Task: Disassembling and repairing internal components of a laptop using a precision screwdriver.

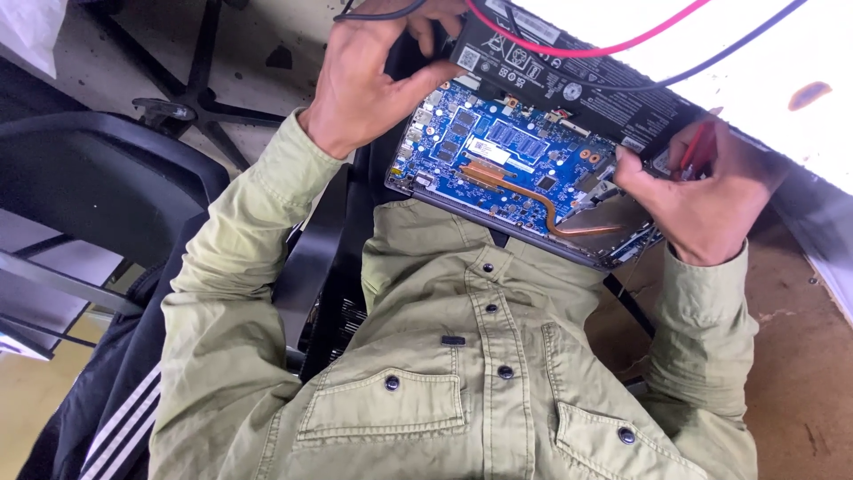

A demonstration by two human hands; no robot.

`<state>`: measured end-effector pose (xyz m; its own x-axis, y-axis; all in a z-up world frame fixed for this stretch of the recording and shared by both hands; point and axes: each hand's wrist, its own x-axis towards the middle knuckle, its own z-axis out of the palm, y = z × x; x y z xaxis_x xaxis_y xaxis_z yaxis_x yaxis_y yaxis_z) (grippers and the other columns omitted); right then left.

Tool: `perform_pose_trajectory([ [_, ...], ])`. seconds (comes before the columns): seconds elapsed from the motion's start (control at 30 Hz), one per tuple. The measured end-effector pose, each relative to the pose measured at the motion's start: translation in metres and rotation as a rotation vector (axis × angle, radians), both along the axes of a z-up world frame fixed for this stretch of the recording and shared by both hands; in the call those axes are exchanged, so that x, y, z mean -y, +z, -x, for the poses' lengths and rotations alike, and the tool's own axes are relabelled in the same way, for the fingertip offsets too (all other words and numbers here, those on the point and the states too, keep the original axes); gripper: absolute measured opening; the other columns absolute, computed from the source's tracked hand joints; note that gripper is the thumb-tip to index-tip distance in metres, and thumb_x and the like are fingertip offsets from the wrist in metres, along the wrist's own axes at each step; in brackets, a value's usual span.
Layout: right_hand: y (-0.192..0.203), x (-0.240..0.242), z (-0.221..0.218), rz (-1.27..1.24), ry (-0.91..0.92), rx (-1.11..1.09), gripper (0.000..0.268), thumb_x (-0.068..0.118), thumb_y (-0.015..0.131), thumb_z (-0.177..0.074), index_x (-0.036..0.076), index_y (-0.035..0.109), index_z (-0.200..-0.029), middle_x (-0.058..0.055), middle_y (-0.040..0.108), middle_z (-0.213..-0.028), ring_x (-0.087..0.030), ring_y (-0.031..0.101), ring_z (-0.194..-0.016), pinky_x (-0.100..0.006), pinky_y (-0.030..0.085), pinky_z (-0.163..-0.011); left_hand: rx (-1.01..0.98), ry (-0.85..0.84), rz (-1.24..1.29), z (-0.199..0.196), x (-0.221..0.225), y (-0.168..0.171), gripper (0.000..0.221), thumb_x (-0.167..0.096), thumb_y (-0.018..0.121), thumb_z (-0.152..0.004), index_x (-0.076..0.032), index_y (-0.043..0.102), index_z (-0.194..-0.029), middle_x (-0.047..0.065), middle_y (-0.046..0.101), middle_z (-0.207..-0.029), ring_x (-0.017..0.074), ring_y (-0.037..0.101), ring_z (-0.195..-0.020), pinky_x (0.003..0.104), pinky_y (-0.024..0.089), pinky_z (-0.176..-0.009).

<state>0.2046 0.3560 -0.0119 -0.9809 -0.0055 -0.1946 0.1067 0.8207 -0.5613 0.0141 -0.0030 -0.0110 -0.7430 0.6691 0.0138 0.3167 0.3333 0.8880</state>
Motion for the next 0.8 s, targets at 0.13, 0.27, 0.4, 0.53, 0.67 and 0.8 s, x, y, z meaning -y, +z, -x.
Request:
perform_pose_trajectory([
  [0.13, 0.006, 0.004, 0.007, 0.029, -0.033, 0.051, 0.052, 0.027, 0.101, -0.110, 0.002, 0.062, -0.087, -0.005, 0.056, -0.073, -0.015, 0.044, -0.059, -0.029, 0.044, -0.061, -0.105, 0.052, -0.025, -0.003, -0.001, -0.005, 0.035, -0.006, 0.090, -0.099, 0.000, 0.060, -0.117, 0.009, 0.069, -0.105, 0.0238, 0.064, -0.084, 0.039, 0.051, -0.080],
  [0.27, 0.012, 0.008, 0.013, 0.028, -0.029, 0.014, 0.050, 0.017, 0.105, -0.108, 0.001, 0.063, -0.085, -0.004, 0.057, -0.071, -0.016, 0.049, -0.060, -0.033, 0.048, -0.065, -0.135, 0.105, -0.061, -0.008, 0.000, -0.006, 0.048, -0.008, 0.095, -0.097, 0.002, 0.057, -0.125, 0.010, 0.075, -0.106, 0.0217, 0.070, -0.083, 0.038, 0.057, -0.080],
  [0.4, 0.011, 0.011, 0.011, 0.066, -0.046, 0.063, 0.050, 0.020, 0.104, -0.109, 0.001, 0.062, -0.089, -0.006, 0.057, -0.075, -0.016, 0.045, -0.060, -0.031, 0.043, -0.061, -0.094, 0.117, -0.145, -0.010, -0.004, -0.005, 0.050, -0.003, 0.092, -0.098, 0.000, 0.046, -0.120, 0.013, 0.073, -0.107, 0.0240, 0.070, -0.079, 0.036, 0.060, -0.076],
  [0.53, 0.007, 0.009, 0.006, 0.046, -0.037, -0.033, 0.049, 0.012, 0.104, -0.105, -0.001, 0.062, -0.083, -0.007, 0.058, -0.072, -0.017, 0.048, -0.061, -0.031, 0.043, -0.061, 0.002, 0.199, -0.177, -0.011, -0.009, 0.002, 0.056, -0.002, 0.092, -0.095, -0.002, 0.039, -0.116, 0.014, 0.074, -0.106, 0.0249, 0.072, -0.083, 0.035, 0.059, -0.078],
  [0.67, 0.010, 0.012, 0.010, 0.042, -0.053, -0.042, 0.049, 0.008, 0.105, -0.105, -0.001, 0.063, -0.082, -0.007, 0.057, -0.070, -0.017, 0.046, -0.059, -0.032, 0.042, -0.060, -0.066, 0.216, -0.168, -0.012, -0.009, -0.008, 0.051, -0.005, 0.091, -0.095, -0.002, 0.041, -0.108, 0.012, 0.074, -0.103, 0.0232, 0.073, -0.080, 0.034, 0.058, -0.074],
  [0.8, 0.007, 0.010, 0.007, 0.048, -0.037, -0.037, 0.051, 0.015, 0.105, -0.107, -0.001, 0.062, -0.084, -0.008, 0.059, -0.074, -0.017, 0.046, -0.060, -0.030, 0.042, -0.058, -0.043, 0.225, -0.146, -0.012, -0.009, -0.004, 0.045, -0.002, 0.090, -0.095, -0.002, 0.047, -0.109, 0.011, 0.075, -0.103, 0.0220, 0.071, -0.079, 0.034, 0.057, -0.075],
])
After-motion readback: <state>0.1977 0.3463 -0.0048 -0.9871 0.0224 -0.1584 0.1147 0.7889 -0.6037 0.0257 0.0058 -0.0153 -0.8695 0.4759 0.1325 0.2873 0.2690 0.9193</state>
